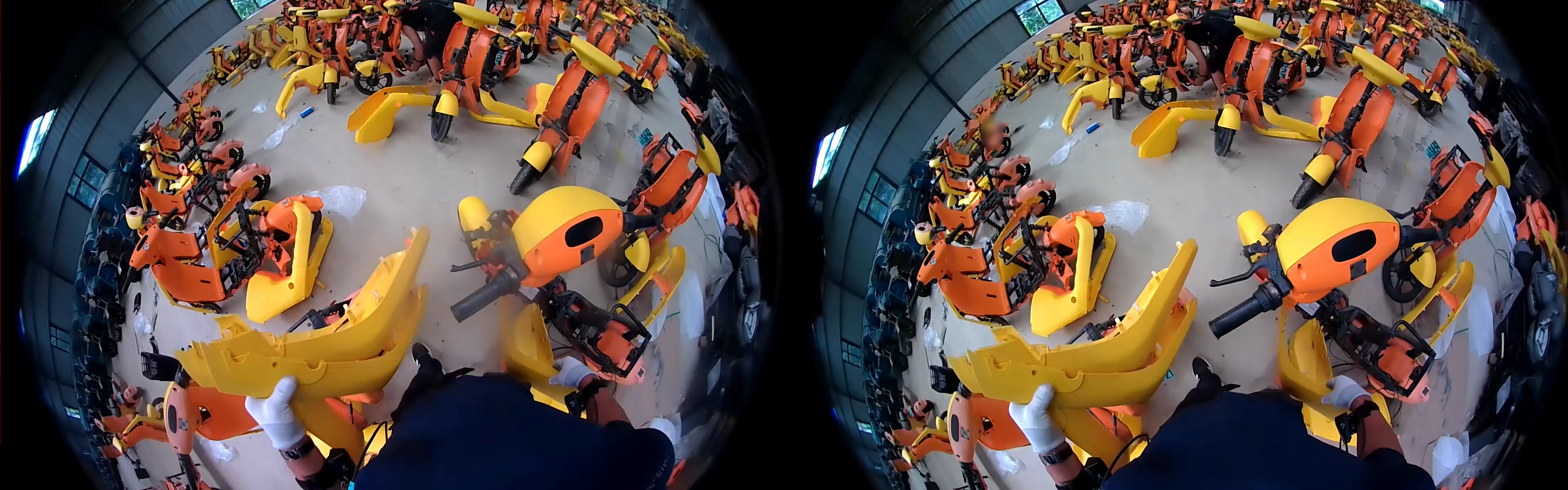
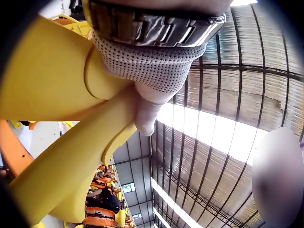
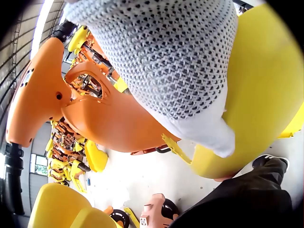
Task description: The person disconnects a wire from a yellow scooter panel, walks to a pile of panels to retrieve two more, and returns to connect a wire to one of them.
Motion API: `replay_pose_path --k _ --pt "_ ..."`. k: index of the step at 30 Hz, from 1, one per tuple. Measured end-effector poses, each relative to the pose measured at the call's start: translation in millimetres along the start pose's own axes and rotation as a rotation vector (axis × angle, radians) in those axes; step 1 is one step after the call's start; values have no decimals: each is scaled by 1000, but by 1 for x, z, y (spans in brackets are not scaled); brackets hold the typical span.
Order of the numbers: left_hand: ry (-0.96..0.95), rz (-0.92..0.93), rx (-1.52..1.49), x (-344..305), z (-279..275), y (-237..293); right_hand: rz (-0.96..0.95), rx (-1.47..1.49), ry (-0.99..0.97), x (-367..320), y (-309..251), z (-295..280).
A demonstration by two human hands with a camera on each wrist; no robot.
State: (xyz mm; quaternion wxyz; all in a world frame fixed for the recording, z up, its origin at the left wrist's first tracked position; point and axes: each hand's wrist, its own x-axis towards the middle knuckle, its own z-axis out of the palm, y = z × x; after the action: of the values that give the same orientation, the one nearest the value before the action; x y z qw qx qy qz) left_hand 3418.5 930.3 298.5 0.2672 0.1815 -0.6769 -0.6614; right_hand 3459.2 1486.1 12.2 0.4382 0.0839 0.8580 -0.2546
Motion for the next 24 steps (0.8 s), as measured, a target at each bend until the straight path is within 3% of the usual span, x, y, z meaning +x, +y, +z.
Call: replay_pose_path --k 3,5,12,15,19,20,24 --pt "-41 -26 21 50 2 -5 35 52 62 -4 -23 2" --pt "-71 -19 1 85 10 -4 -21 274 57 -23 -60 -13" --pt "-167 0 48 174 52 -18 182 329 242 0 -71 22" --pt "-230 5 93 203 77 -21 257 508 180 1 -102 10" --pt "-271 2 103 233 114 -26 233 514 179 19 -104 8" --pt "-279 5 93 240 122 -30 200 392 304 35 -94 25" --pt "-335 36 64 260 140 -46 268 474 339 67 -78 38"
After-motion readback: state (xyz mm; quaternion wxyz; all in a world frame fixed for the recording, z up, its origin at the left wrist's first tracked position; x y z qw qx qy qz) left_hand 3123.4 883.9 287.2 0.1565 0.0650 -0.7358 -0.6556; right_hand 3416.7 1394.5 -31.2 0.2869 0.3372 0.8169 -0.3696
